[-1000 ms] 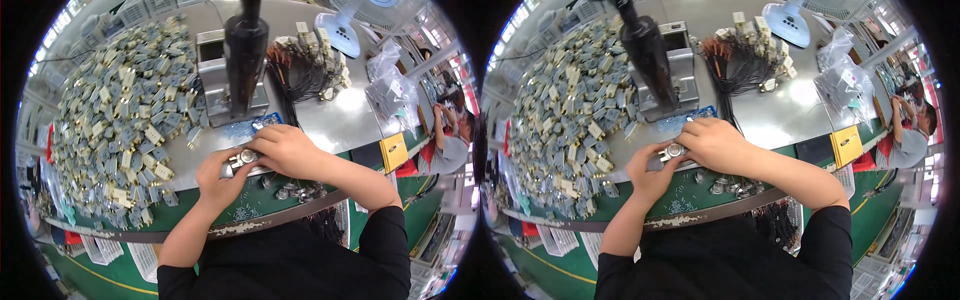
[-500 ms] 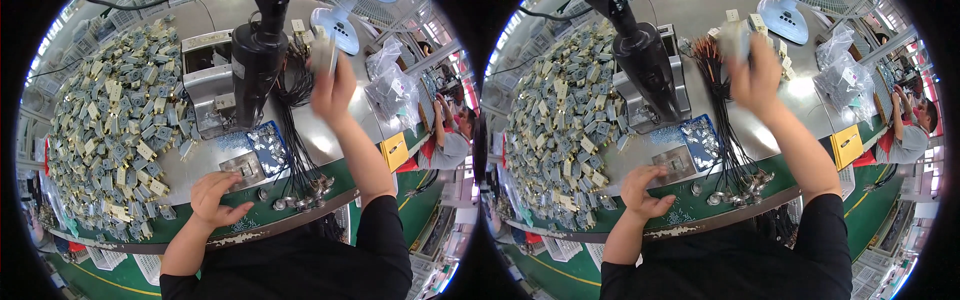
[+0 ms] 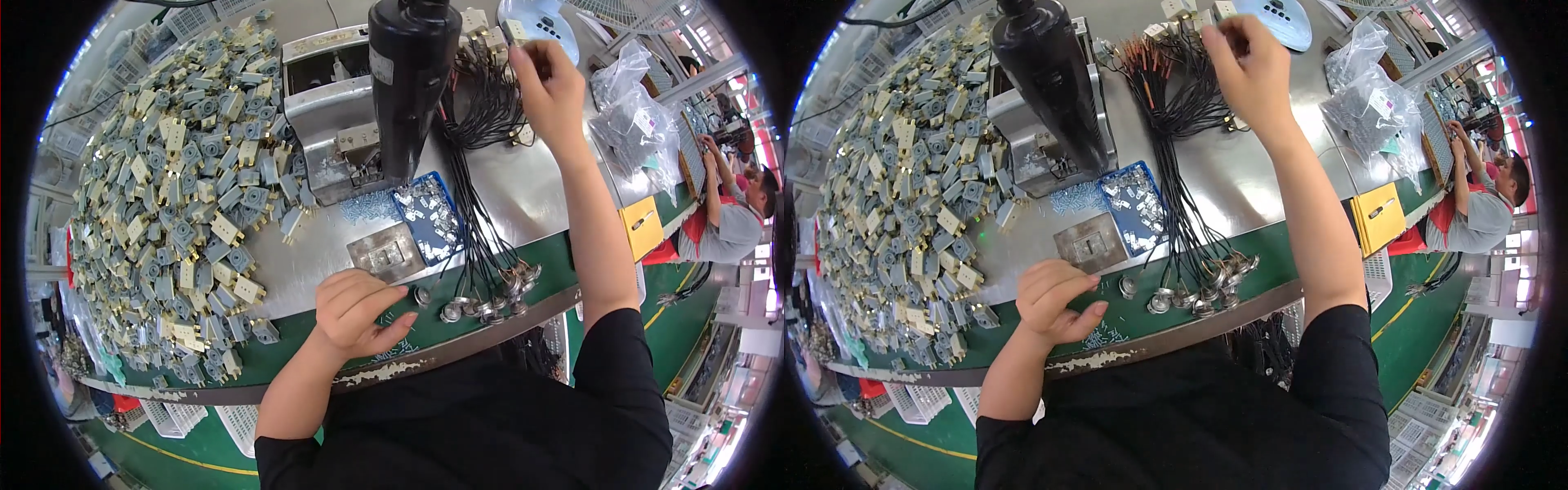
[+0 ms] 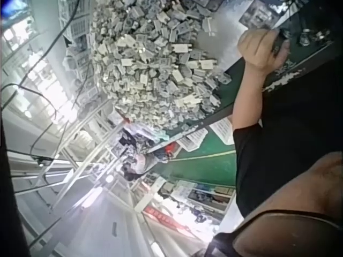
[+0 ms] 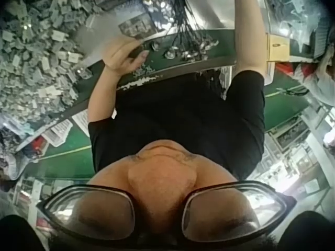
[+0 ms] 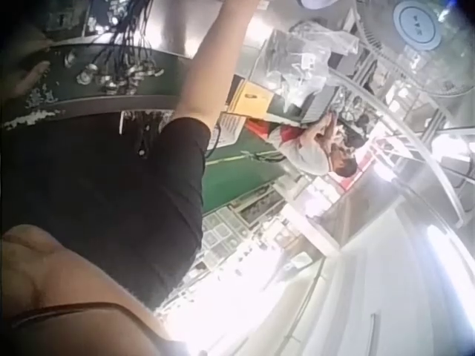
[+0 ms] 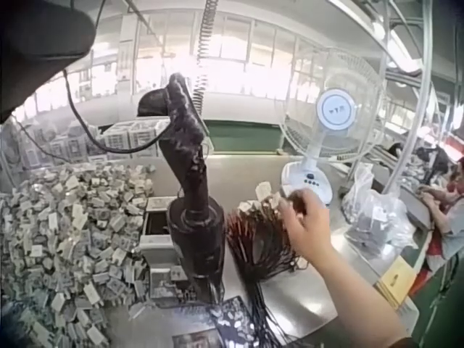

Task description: Assembling and inspecting small electronic or mechanical switches at a factory workbench using an electric screwdriver.

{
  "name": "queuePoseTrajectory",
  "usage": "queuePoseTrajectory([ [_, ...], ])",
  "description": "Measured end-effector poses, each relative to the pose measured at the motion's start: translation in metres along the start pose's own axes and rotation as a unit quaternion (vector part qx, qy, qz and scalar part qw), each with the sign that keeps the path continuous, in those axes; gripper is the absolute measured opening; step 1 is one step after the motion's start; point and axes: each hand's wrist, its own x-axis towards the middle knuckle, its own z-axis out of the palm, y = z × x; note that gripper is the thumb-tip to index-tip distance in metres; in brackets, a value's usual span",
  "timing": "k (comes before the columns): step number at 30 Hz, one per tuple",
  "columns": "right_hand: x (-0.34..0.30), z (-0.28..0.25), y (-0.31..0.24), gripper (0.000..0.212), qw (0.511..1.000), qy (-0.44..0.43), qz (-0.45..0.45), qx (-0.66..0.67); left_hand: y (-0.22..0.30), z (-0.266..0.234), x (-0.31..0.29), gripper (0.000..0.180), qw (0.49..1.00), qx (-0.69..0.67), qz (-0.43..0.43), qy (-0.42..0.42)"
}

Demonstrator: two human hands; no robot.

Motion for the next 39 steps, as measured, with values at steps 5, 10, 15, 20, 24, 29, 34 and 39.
queuePoseTrajectory([
  [5,-0.065,-0.049,-0.018,0.02,0.967,-0.236,0.059,0.072,0.004,0.004,-0.002,0.023,0.999,-0.01,0.014,-0.034],
  [10,-0.108,-0.089,-0.049,0.019,0.894,-0.411,0.175,0.031,0.008,0.007,-0.002,0.024,0.999,-0.001,0.022,-0.035],
  [15,-0.167,-0.111,-0.062,0.03,0.916,-0.302,0.224,0.138,0.011,0.007,-0.001,0.027,0.998,0.021,0.018,-0.062],
  [20,-0.198,-0.107,-0.091,0.038,0.942,-0.286,0.148,0.091,0.024,0.013,-0.003,0.033,0.982,0.134,0.006,-0.132],
  [24,-0.202,-0.107,-0.092,0.03,0.946,-0.261,0.162,0.1,0.028,0.022,-0.003,0.032,0.965,0.212,-0.012,-0.155],
  [29,-0.204,-0.121,-0.074,0.02,0.928,-0.271,0.215,0.14,0.028,0.021,0.004,0.027,0.969,0.223,-0.042,-0.097],
  [34,-0.166,-0.129,-0.067,0.015,0.92,-0.317,0.202,0.114,0.021,0.027,0.012,0.026,0.968,0.232,-0.056,-0.073],
  [39,-0.095,-0.051,-0.104,0.03,0.913,-0.388,-0.121,0.024,0.015,0.031,0.011,0.022,0.965,0.236,-0.073,-0.091],
])
